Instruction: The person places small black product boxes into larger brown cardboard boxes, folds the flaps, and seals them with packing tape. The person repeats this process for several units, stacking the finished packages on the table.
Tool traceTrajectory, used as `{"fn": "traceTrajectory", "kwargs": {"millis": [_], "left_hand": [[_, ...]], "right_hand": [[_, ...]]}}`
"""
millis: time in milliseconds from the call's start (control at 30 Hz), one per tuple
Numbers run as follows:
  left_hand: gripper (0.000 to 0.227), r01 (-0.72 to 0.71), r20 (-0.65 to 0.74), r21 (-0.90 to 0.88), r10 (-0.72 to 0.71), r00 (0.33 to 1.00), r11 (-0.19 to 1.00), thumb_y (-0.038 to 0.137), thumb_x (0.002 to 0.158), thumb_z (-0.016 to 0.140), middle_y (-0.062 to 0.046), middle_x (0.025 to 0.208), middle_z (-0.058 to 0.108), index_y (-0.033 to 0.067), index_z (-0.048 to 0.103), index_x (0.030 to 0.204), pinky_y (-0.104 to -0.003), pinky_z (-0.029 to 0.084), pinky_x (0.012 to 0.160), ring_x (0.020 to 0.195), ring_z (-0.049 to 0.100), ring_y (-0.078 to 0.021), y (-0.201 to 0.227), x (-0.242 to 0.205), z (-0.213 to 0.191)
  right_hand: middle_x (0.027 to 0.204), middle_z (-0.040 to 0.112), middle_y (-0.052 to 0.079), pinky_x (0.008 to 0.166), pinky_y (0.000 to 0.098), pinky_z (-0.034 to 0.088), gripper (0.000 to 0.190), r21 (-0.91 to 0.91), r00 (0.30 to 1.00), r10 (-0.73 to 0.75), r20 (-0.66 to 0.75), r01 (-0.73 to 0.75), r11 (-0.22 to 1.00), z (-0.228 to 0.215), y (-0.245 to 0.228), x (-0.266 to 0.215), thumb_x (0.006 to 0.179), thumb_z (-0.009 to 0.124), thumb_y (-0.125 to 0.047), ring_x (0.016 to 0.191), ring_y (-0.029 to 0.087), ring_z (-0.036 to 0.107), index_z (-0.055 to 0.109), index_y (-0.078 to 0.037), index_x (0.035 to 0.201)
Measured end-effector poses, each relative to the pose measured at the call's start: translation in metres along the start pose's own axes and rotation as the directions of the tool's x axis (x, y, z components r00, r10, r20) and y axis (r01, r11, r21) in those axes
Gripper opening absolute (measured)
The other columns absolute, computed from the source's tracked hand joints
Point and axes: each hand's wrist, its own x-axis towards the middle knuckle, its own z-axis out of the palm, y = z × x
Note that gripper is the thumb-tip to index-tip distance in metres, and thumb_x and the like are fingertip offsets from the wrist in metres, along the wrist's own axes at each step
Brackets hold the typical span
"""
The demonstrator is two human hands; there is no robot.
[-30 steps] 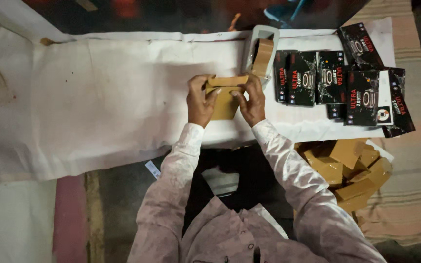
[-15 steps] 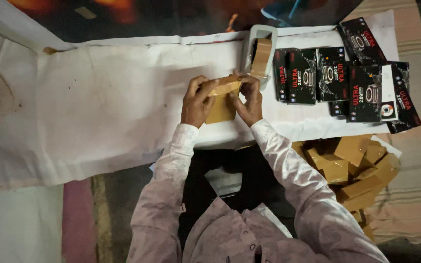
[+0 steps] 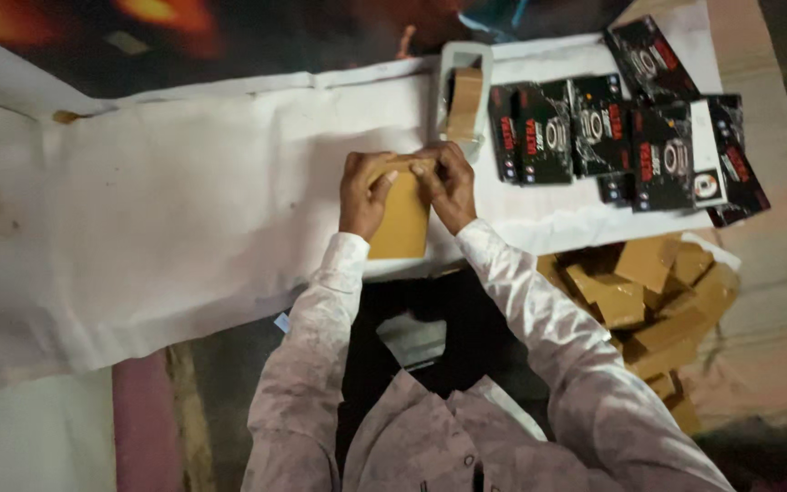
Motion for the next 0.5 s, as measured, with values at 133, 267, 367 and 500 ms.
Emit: {"fn": "traceTrajectory", "kwargs": {"millis": [133,267,367,500], "left_hand": [[0.026,-0.002,-0.118,0.194,0.025,0.993,0.981,0.008,0.09,0.075,-0.015,0.112,0.066,0.0058,0.069,0.116,-0.043,0.052,0.092,0.104,0.061,-0.0339,-0.077,-0.004,0.013],[0.021,0.254,-0.12,-0.084,-0.263,0.957,0.963,0.014,0.092,0.074,-0.014,0.11,0.07,0.0069,0.067,0.11,-0.041,0.055,0.091,0.102,0.068,-0.0321,-0.141,-0.006,0.019],[0.022,0.189,-0.036,-0.003,-0.189,0.981,0.982,0.014,0.091,0.075,-0.015,0.107,0.072,0.0077,0.067,0.111,-0.042,0.054,0.09,0.1,0.067,-0.0337,-0.164,-0.003,0.033],[0.032,0.298,-0.007,0.251,-0.306,0.952,0.921,0.01,0.089,0.067,-0.017,0.11,0.067,0.0167,0.074,0.119,-0.043,0.052,0.09,0.1,0.062,-0.0366,-0.15,0.001,0.061]], "right_hand": [[0.111,0.064,0.015,0.081,0.0353,0.055,0.038,-0.034,0.957,0.29,-0.008,-0.29,0.956,0.021,0.016,-0.014,0.087,0.071,-0.007,0.097,0.028,0.063,0.06,-0.002,0.124],[0.118,0.063,0.018,0.079,0.035,0.056,0.029,-0.175,0.972,0.202,-0.123,-0.222,0.959,0.014,0.034,-0.03,0.092,0.07,-0.004,0.097,0.028,0.064,0.067,-0.002,0.121],[0.118,0.066,0.014,0.087,0.0395,0.055,0.022,-0.338,0.943,-0.018,-0.331,-0.101,0.936,-0.01,0.063,-0.033,0.093,0.07,-0.004,0.101,0.028,0.064,0.064,-0.003,0.114],[0.111,0.064,0.019,0.093,0.0561,0.045,0.023,-0.708,0.949,-0.067,-0.307,-0.181,0.683,-0.046,0.124,-0.004,0.099,0.083,-0.022,0.104,0.04,0.061,0.073,-0.003,0.108]]}}
